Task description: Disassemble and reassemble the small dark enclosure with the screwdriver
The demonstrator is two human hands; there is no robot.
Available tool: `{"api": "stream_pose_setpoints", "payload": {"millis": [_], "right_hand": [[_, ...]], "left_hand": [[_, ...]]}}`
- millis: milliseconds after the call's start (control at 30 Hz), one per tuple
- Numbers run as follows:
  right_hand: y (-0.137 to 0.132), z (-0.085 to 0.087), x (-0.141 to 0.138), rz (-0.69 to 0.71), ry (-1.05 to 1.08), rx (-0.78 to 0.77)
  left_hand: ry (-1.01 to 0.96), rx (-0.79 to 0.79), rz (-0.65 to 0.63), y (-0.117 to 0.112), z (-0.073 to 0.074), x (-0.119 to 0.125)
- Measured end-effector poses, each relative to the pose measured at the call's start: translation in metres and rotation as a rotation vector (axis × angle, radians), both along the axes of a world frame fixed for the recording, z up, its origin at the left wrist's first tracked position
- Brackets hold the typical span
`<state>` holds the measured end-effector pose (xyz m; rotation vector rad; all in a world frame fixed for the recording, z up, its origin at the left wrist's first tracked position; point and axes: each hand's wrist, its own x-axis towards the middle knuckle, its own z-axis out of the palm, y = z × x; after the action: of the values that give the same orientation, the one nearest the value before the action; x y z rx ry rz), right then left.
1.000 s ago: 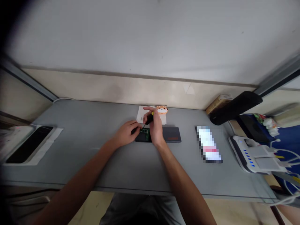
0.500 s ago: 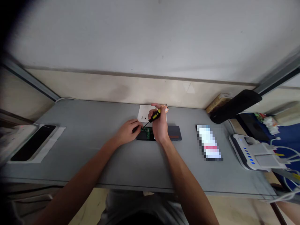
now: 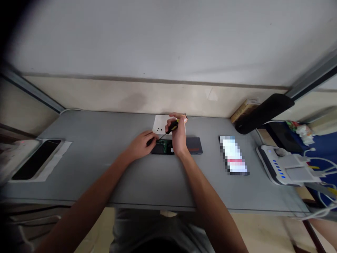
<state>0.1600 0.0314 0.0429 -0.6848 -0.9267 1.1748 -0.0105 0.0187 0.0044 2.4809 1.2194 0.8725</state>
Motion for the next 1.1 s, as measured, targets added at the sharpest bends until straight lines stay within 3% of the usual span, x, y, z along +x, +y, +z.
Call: {"api": "stream_pose_setpoints", "payload": {"millis": [433, 600, 900, 1100], "right_hand": [[-0.0071, 0.0023, -0.0042, -0.006, -0.155, 0.008], [-0.0085, 0.0095, -0.0042, 0.104, -0.119, -0.012], [-0.0059, 0.0024, -0.0017, 0.072, -0.143, 0.009], [-0.0059, 0.0097, 0.0015, 0.103, -0.112, 0.025]], "left_hand": [[-0.002, -0.006, -0.007, 0.0012, -0.0006, -0.0004], [-0.018, -0.013, -0.004, 0.0010, -0.0009, -0.0003], [-0.019, 0.003, 0.001, -0.0004, 0.0009, -0.0002], [-0.038, 0.009, 0.005, -0.0004, 0.0000, 0.0000]]}}
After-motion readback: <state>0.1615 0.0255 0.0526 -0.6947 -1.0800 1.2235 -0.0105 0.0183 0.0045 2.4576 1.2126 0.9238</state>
